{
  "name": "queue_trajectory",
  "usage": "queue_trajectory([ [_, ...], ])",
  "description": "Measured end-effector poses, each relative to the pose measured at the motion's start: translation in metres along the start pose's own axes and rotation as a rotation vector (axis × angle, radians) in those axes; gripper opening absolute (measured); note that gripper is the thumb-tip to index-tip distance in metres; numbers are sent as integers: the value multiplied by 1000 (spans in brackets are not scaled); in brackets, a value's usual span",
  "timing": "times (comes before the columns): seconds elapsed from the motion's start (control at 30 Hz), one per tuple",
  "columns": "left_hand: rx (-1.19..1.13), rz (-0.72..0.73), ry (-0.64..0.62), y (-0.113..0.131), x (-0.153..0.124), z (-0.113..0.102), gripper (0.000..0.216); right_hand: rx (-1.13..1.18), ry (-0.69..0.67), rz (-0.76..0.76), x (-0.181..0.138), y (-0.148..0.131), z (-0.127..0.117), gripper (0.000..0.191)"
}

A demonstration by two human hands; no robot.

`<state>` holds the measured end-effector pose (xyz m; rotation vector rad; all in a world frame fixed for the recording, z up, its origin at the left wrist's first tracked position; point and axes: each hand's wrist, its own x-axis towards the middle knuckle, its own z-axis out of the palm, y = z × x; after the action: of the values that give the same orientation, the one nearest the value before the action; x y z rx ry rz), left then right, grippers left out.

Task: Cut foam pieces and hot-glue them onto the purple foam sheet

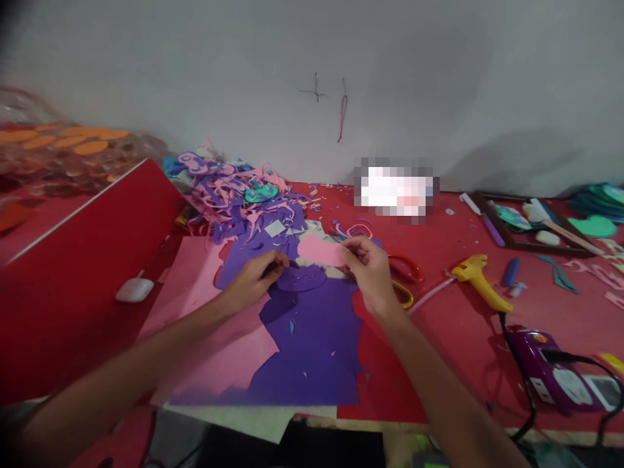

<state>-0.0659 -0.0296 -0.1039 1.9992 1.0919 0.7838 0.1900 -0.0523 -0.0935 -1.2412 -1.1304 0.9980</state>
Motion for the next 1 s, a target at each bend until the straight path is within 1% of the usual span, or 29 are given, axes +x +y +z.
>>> queue_trajectory([
  [0.13, -143, -18, 4, 0, 3, -3, 12, -15, -17, 0, -2, 0, 2, 26],
  [0.23, -222, -29, -24, 1, 4, -2, 11, -13, -7, -12, -1, -1, 2, 25],
  [0.37, -310, -31, -63, 4, 3, 0, 19, 11, -7, -10, -1, -1, 1, 21],
  [0.53, -389, -44, -58, 5, 3, 0, 28, 8, -18, -17, -1, 0, 1, 19],
  [0.7, -444, -30, -82, 4, 3, 1, 31, 58, -19, -22, -2, -1, 1, 17],
  [0.77, -431, -21, -81, 2, 3, 2, 28, 36, -15, -25, -2, -1, 0, 18],
  [0.83, -368, -22, -62, 0, 2, 4, 20, -2, -15, -25, -2, -1, 0, 20],
  [0.93, -118, -29, -30, -2, -1, 7, 12, -40, -21, -34, -1, -1, 0, 22],
  [1.0, 42, -24, -26, -4, -1, 7, 15, -45, -24, -41, -1, -1, 0, 23],
])
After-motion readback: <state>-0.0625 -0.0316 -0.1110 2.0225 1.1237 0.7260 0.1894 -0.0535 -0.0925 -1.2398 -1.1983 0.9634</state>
